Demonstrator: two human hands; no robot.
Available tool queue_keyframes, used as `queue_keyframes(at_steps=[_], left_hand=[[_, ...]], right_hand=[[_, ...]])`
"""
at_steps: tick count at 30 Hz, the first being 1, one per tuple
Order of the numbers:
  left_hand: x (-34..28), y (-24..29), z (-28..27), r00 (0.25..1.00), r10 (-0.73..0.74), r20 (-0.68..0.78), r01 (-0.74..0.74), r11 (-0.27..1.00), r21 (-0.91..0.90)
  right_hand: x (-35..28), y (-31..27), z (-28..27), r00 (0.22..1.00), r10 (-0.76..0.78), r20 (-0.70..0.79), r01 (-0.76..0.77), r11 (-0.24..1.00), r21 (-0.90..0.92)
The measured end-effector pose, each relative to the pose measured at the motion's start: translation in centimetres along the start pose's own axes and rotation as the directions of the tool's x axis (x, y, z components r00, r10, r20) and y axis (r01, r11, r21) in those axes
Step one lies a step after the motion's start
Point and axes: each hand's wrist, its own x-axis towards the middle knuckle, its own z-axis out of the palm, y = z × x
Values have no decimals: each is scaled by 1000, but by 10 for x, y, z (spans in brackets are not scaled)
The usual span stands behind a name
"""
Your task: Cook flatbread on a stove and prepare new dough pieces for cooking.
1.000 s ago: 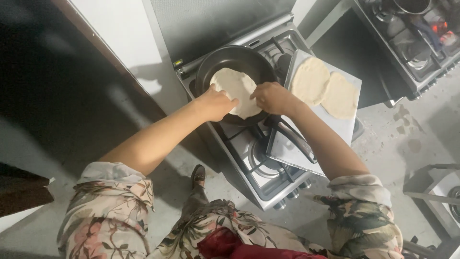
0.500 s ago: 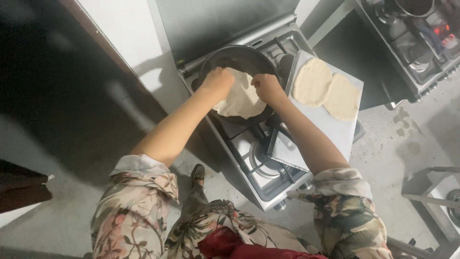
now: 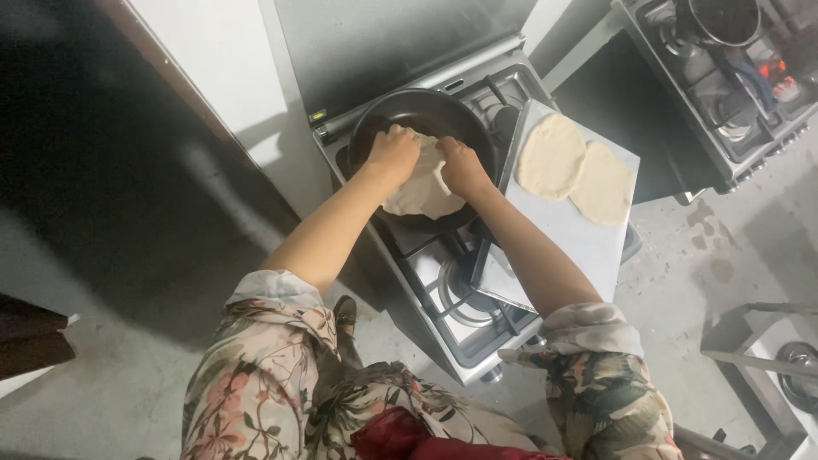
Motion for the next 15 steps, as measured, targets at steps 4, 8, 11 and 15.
queue_keyframes(at_steps=[4, 8, 11, 15], left_hand=[[-15, 9, -55, 982, 83, -167, -61, 990, 131], [-32, 8, -95, 911, 179, -372, -155, 983, 94], [-37, 1, -116, 898, 178, -403, -167, 984, 62], [-44, 9, -131, 880, 197, -431, -248, 966, -65]], right_hand=[[-19, -54, -68, 986, -136, -98, 135, 991, -9], [-75, -130, -181, 920, -237, -311, 223, 972, -80], [-110, -146, -235, 881, -184, -435, 150, 982, -112], [-168, -132, -272, 829, -61, -556, -37, 986, -163]])
